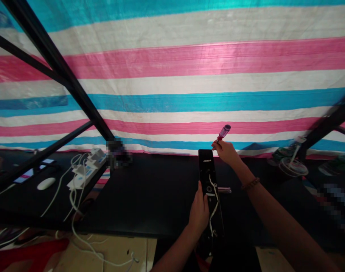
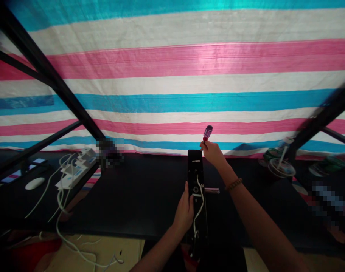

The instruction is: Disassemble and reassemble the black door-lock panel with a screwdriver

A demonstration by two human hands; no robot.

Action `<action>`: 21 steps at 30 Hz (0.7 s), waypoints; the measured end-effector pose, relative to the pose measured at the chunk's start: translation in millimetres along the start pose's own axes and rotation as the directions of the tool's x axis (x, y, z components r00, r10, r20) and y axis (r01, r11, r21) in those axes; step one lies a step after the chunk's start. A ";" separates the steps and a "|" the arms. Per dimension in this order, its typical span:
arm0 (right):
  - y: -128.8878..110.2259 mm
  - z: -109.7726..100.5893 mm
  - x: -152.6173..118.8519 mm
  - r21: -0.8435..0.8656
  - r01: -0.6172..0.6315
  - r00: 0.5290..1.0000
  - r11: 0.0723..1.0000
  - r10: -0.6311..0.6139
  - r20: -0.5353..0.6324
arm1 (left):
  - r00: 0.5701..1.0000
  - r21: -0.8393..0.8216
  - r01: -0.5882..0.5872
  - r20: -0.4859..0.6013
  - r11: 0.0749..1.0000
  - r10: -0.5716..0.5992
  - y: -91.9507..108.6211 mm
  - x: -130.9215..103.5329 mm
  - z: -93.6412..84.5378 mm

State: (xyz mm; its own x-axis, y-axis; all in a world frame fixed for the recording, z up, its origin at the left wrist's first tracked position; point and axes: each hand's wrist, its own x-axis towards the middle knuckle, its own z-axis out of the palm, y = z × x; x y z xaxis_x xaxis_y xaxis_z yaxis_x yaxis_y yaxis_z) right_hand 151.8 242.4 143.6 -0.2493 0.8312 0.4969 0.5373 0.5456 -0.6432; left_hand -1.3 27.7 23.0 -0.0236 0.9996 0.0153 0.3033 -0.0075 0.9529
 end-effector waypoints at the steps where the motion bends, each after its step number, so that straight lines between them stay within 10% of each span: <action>1: -0.8 0.4 -1.1 -0.019 0.006 1.000 1.000 -0.006 -0.004 | 1.000 -0.005 -0.004 0.001 1.000 0.004 -0.3 0.1 0.0; 21: -20.3 13.9 -2.6 -0.083 0.060 0.984 0.995 -0.073 -0.162 | 1.000 -0.002 0.012 0.023 1.000 -0.012 5.8 -0.3 -5.2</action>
State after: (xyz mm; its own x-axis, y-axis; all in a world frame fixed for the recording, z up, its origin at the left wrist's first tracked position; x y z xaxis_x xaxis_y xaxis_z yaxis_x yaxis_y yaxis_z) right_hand 130.3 230.6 147.2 -0.1538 0.7608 0.6305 0.5865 0.5838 -0.5614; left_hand -4.5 27.2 30.1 -0.0055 1.0000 -0.0029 0.3013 0.0044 0.9535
